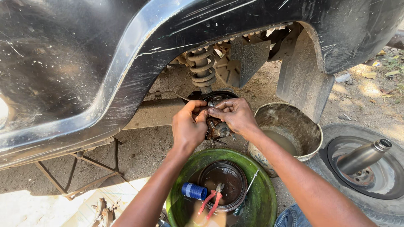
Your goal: The person cleans small metal components in a green basin filled with liquid and tools. They then apply a liquid from a blue bottle to the vehicle's brake assembly and install a cylindrical metal part into the hub.
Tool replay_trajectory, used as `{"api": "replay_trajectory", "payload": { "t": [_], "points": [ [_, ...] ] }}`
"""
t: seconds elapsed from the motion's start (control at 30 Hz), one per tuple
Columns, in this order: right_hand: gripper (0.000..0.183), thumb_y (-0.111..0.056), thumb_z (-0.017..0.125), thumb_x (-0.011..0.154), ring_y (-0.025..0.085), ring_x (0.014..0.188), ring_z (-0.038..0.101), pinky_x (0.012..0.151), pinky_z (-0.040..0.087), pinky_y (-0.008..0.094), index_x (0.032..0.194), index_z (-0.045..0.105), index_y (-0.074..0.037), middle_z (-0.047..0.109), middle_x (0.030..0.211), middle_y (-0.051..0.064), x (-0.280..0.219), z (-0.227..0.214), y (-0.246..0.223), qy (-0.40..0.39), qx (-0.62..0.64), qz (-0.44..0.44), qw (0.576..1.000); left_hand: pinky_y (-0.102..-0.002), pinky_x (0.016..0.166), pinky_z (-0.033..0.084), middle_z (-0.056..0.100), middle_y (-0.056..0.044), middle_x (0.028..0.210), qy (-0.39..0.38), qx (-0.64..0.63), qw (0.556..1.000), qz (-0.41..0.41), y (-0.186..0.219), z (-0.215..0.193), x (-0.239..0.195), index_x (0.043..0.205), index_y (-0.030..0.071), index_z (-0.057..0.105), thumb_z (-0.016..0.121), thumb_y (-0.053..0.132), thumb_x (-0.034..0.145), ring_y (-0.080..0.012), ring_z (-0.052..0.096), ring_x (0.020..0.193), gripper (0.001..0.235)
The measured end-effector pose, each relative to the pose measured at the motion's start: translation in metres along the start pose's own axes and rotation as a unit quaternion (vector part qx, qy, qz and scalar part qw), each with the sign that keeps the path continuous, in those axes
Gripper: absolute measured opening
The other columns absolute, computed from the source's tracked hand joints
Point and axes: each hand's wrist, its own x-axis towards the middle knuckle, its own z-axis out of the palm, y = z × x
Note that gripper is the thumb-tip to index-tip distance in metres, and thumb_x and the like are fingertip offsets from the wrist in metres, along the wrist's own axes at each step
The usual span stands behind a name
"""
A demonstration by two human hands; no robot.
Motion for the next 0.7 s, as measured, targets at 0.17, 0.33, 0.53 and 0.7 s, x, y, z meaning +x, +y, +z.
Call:
{"api": "replay_trajectory", "payload": {
  "t": [0.17, 0.33, 0.53, 0.7],
  "points": [
    [0.02, -0.02, 0.084, 0.085, 0.007, 0.055, 0.054, 0.048, 0.042, 0.024, 0.091, 0.079, -0.001, 0.067, 0.065, 0.001, -0.002, 0.005, -0.002, -0.022, 0.034, 0.021, 0.999, -0.029, 0.07, 0.058, 0.077, -0.01, 0.094, 0.092, -0.005, 0.991, 0.1, -0.002, 0.008, -0.007, 0.115, 0.007, 0.072, 0.072, 0.003, 0.091, -0.0122, 0.068, 0.078, 0.025],
    [0.03, -0.012, 0.081, 0.079, 0.005, 0.068, 0.065, 0.06, 0.057, 0.019, 0.108, 0.076, -0.01, 0.075, 0.086, 0.0, -0.008, 0.001, 0.004, -0.067, 0.114, -0.056, 0.99, -0.025, 0.046, 0.045, 0.074, -0.012, 0.087, 0.028, -0.337, 0.902, -0.268, -0.007, -0.004, 0.012, 0.118, 0.003, 0.069, 0.067, -0.005, 0.087, -0.0113, 0.056, 0.054, 0.032],
    [0.027, -0.014, 0.082, 0.083, 0.004, 0.068, 0.064, 0.061, 0.056, 0.021, 0.109, 0.078, -0.01, 0.078, 0.092, -0.002, -0.012, 0.01, 0.01, -0.053, 0.012, -0.163, 0.985, -0.017, 0.039, 0.044, 0.067, -0.008, 0.085, -0.019, -0.528, 0.747, -0.403, -0.034, -0.004, 0.011, 0.12, 0.003, 0.066, 0.055, -0.002, 0.09, -0.0071, 0.054, 0.052, 0.033],
    [0.016, -0.017, 0.087, 0.084, 0.004, 0.067, 0.061, 0.061, 0.053, 0.023, 0.09, 0.077, -0.006, 0.072, 0.08, 0.0, -0.014, 0.017, 0.021, -0.033, -0.002, -0.22, 0.975, -0.015, 0.039, 0.044, 0.065, -0.003, 0.085, -0.073, -0.583, 0.698, -0.41, -0.048, -0.003, 0.012, 0.123, 0.004, 0.063, 0.059, 0.002, 0.097, -0.0038, 0.053, 0.052, 0.027]
  ]
}}
